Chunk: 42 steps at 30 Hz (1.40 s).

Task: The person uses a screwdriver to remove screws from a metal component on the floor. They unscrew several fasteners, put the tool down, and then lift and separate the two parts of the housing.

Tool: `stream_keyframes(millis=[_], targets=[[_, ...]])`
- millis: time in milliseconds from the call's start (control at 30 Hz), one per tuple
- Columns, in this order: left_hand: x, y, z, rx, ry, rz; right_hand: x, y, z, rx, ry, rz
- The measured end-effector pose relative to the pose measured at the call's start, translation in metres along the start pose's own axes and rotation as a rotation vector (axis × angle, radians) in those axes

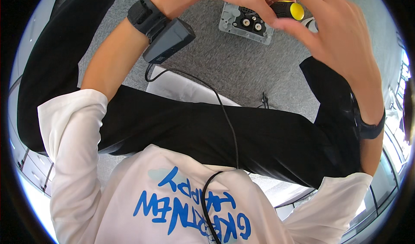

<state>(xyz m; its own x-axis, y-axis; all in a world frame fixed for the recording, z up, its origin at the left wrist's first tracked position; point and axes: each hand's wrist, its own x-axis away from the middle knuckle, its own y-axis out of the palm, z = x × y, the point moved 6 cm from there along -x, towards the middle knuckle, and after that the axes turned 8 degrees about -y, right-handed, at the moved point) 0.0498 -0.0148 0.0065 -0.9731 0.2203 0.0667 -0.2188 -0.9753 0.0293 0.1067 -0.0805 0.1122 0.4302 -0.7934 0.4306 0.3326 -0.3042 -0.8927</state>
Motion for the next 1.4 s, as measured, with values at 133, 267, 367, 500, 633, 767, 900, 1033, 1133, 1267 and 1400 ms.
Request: stream_keyframes(millis=[133, 267, 367, 500, 633, 767, 900, 1033, 1133, 1267, 1400], targets=[[0.001, -0.003, 0.003, -0.028, 0.062, 0.023, 0.003, -0.023, -0.017, -0.083, -0.078, 0.36], [-0.003, 0.0, 0.003, -0.011, 0.022, 0.014, 0.009, -0.009, 0.004, -0.14, -0.221, 0.311], [-0.004, -0.001, -0.002, -0.026, -0.006, 0.011, 0.005, -0.005, 0.006, -0.136, -0.055, 0.087], [0.004, -0.002, 0.003, -0.122, -0.026, 0.039, 0.003, -0.017, -0.008, -0.083, -0.078, 0.254], [-0.003, -0.002, 0.005, -0.016, 0.059, 0.033, 0.011, -0.014, -0.001, -0.139, -0.166, 0.246], [-0.003, 0.0, -0.001, 0.031, 0.022, 0.013, 0.006, 0.005, 0.012, -0.077, -0.082, 0.095], [0.002, -0.004, -0.002, -0.051, -0.051, 0.026, 0.003, 0.007, 0.009, -0.189, 0.127, -0.088], [0.005, -0.004, 0.004, -0.001, 0.095, 0.046, 0.007, -0.024, -0.013, -0.166, -0.048, 0.251], [0.0, -0.003, -0.003, -0.068, -0.035, -0.005, 0.006, -0.007, 0.006, -0.218, -0.122, 0.14], [0.002, 0.0, 0.007, 0.017, 0.03, 0.017, 0.001, 0.01, 0.012, -0.11, -0.027, -0.06], [0.0, -0.002, 0.006, -0.097, -0.037, 0.0, 0.01, -0.015, -0.003, -0.197, -0.031, 0.1]])
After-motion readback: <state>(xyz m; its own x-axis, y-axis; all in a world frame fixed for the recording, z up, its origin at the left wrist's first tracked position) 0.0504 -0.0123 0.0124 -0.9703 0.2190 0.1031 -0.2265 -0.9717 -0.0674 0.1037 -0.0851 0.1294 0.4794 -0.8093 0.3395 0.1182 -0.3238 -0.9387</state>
